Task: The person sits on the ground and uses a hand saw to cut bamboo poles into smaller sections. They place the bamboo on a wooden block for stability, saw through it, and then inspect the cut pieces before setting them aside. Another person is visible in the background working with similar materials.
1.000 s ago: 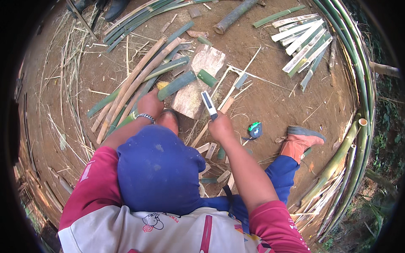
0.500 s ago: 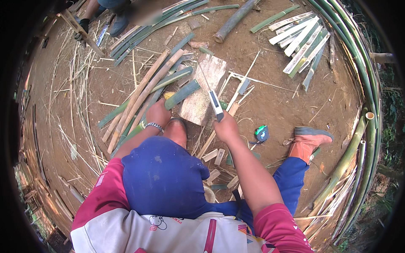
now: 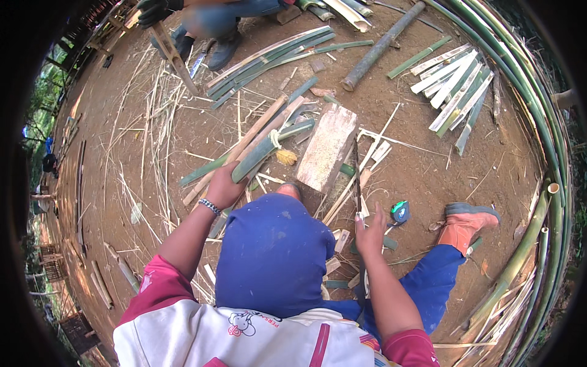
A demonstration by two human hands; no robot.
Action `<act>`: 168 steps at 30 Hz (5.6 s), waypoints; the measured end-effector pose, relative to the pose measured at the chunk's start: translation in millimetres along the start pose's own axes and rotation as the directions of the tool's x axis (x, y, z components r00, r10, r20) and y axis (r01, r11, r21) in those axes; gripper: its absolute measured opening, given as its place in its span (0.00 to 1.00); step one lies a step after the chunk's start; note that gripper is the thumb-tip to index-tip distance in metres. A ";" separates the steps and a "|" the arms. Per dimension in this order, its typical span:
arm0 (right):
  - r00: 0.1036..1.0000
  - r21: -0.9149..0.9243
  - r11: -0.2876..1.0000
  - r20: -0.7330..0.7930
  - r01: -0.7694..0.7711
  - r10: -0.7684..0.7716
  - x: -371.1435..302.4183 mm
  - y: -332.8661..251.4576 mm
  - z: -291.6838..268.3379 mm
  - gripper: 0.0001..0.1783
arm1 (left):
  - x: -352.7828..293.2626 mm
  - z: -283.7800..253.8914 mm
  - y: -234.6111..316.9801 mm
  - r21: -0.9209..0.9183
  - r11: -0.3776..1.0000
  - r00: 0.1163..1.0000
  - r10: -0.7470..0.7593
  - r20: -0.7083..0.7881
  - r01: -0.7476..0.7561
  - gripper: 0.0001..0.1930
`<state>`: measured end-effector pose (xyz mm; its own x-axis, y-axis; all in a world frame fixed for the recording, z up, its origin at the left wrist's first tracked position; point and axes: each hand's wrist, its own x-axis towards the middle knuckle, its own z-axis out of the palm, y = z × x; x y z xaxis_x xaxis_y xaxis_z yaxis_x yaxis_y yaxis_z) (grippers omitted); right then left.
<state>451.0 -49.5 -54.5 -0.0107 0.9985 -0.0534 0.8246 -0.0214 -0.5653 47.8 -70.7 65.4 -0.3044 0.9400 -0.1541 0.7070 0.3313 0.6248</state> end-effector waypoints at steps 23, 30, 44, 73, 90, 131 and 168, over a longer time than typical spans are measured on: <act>0.307 0.234 0.215 -0.500 0.948 -0.810 -43.3 -327.3 -224.2 0.04 | -155.0 -131.3 106.0 -0.221 0.917 0.937 0.348 0.035 -0.332 0.16; 0.393 0.275 0.300 -0.403 0.913 -0.826 -83.8 -329.2 -202.8 0.02 | -190.1 -127.9 86.0 -0.296 0.882 0.930 0.361 -0.075 -0.366 0.18; 0.830 0.399 0.727 -0.281 0.558 -0.483 10.7 -180.2 -163.0 0.10 | -177.1 -167.4 81.0 -0.304 0.872 0.853 0.207 -0.479 -0.383 0.19; 0.884 -0.053 0.990 0.459 0.131 -0.092 -71.7 46.4 -57.4 0.13 | -95.0 -59.7 65.2 -0.296 0.936 0.958 0.110 -0.265 -0.189 0.30; 0.847 -0.067 0.995 0.530 0.069 -0.023 -71.5 33.4 -61.8 0.21 | -101.3 -128.8 32.1 -0.073 0.911 0.756 0.290 -0.586 -0.406 0.31; 0.810 -0.082 0.991 0.572 -0.105 0.133 -74.5 22.5 -88.8 0.24 | 96.3 -42.8 -46.0 0.090 0.989 0.900 0.142 -0.411 -0.115 0.31; 0.891 0.061 0.993 0.451 -0.096 0.058 -73.1 43.9 -77.6 0.27 | 23.4 -138.4 194.2 -0.709 -0.064 0.686 0.201 -0.699 -0.703 0.17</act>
<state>531.8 -119.6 -11.5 -0.2163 0.8655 -0.4518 0.7856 -0.1204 -0.6069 89.7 4.5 289.1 -0.5129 0.6550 0.5549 -0.2836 -0.7394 0.6106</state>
